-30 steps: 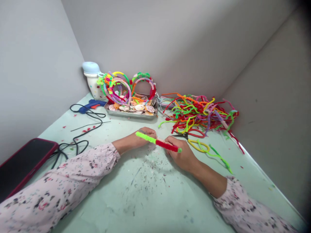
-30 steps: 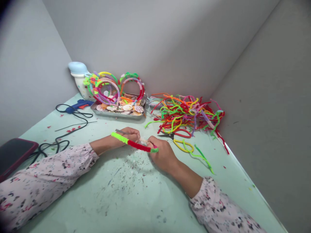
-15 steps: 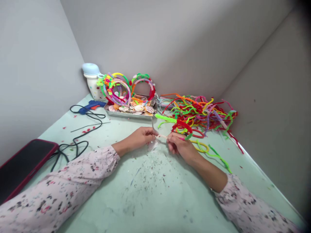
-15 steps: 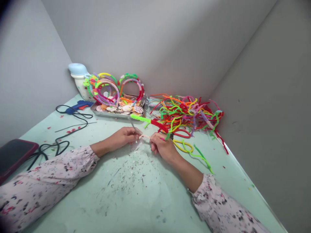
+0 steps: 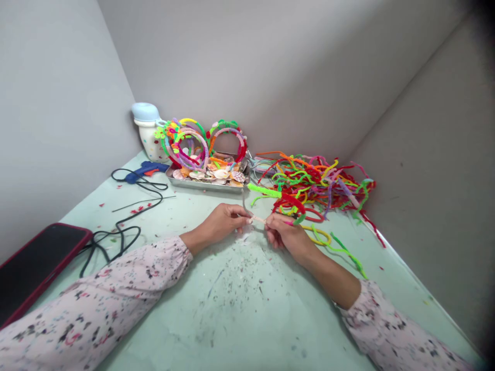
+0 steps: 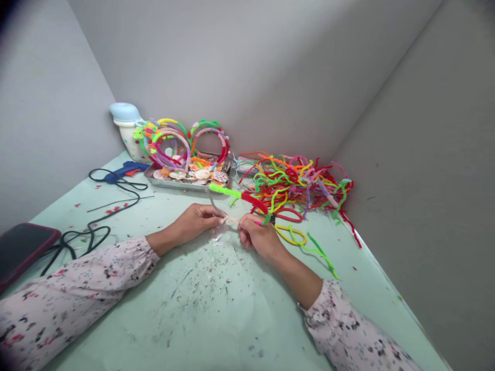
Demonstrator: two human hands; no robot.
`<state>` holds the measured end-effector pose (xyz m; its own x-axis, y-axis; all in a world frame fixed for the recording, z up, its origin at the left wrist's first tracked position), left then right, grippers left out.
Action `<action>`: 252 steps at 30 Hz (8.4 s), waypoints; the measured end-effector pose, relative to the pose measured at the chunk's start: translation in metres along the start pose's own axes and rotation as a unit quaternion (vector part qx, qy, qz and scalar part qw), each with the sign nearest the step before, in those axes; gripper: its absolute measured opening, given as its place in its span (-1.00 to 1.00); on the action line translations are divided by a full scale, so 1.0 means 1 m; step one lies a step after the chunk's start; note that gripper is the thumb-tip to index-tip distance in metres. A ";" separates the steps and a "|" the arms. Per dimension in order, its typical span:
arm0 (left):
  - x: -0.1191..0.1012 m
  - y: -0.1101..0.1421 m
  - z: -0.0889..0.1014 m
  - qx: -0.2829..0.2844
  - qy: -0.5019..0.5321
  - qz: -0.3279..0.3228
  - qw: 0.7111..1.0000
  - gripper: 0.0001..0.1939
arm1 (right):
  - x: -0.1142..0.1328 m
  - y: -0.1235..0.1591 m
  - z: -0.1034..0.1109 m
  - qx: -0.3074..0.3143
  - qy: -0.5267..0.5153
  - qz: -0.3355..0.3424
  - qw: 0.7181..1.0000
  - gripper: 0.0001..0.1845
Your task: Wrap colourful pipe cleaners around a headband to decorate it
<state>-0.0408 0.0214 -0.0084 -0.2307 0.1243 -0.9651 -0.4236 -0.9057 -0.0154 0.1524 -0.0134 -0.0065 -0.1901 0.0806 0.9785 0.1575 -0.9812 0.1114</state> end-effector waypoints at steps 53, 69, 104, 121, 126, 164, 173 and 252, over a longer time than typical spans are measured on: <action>-0.011 0.007 0.000 -0.031 -0.031 -0.025 0.999 -0.80 | 0.006 0.003 -0.005 0.004 0.023 -0.013 1.000 -0.82; -0.008 0.006 0.002 -0.034 -0.038 -0.041 0.998 -0.79 | 0.003 0.007 -0.007 -0.012 0.120 0.054 0.991 -0.77; -0.002 0.006 -0.009 -0.098 -0.041 -0.045 0.993 -0.87 | 0.011 0.017 -0.013 -0.057 0.250 0.089 0.962 -0.73; 0.000 0.002 -0.012 -0.075 0.017 -0.008 0.997 -0.79 | 0.008 0.017 -0.010 -0.040 0.254 0.125 0.958 -0.73; -0.011 0.005 -0.010 -0.080 0.005 -0.004 0.997 -0.84 | 0.009 0.017 -0.011 -0.045 0.274 0.131 0.952 -0.73; -0.015 0.005 -0.011 -0.105 0.032 0.044 0.993 -0.87 | 0.010 0.022 -0.018 -0.076 0.456 0.208 0.862 -0.82; -0.014 0.005 -0.010 -0.119 0.003 0.029 0.992 -0.89 | 0.007 0.023 -0.021 -0.078 0.476 0.248 0.840 -0.83; -0.023 0.010 -0.005 -0.018 -0.159 -0.091 0.983 -0.77 | 0.000 0.006 -0.003 -0.084 0.195 0.073 0.974 -0.65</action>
<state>-0.0357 0.0074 0.0121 -0.4181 0.4007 -0.8153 -0.4530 -0.8699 -0.1952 0.1504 -0.0203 -0.0068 -0.5366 -0.1024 0.8376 0.0552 -0.9947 -0.0863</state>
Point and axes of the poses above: each hand's wrist, its own y-axis away from the middle knuckle, its own z-axis out of the back of the hand, x = y × z, the point moved 1 cm from there along -y, towards the middle knuckle, and after that the axes turned 2 degrees about -x, right-handed, at the moved point
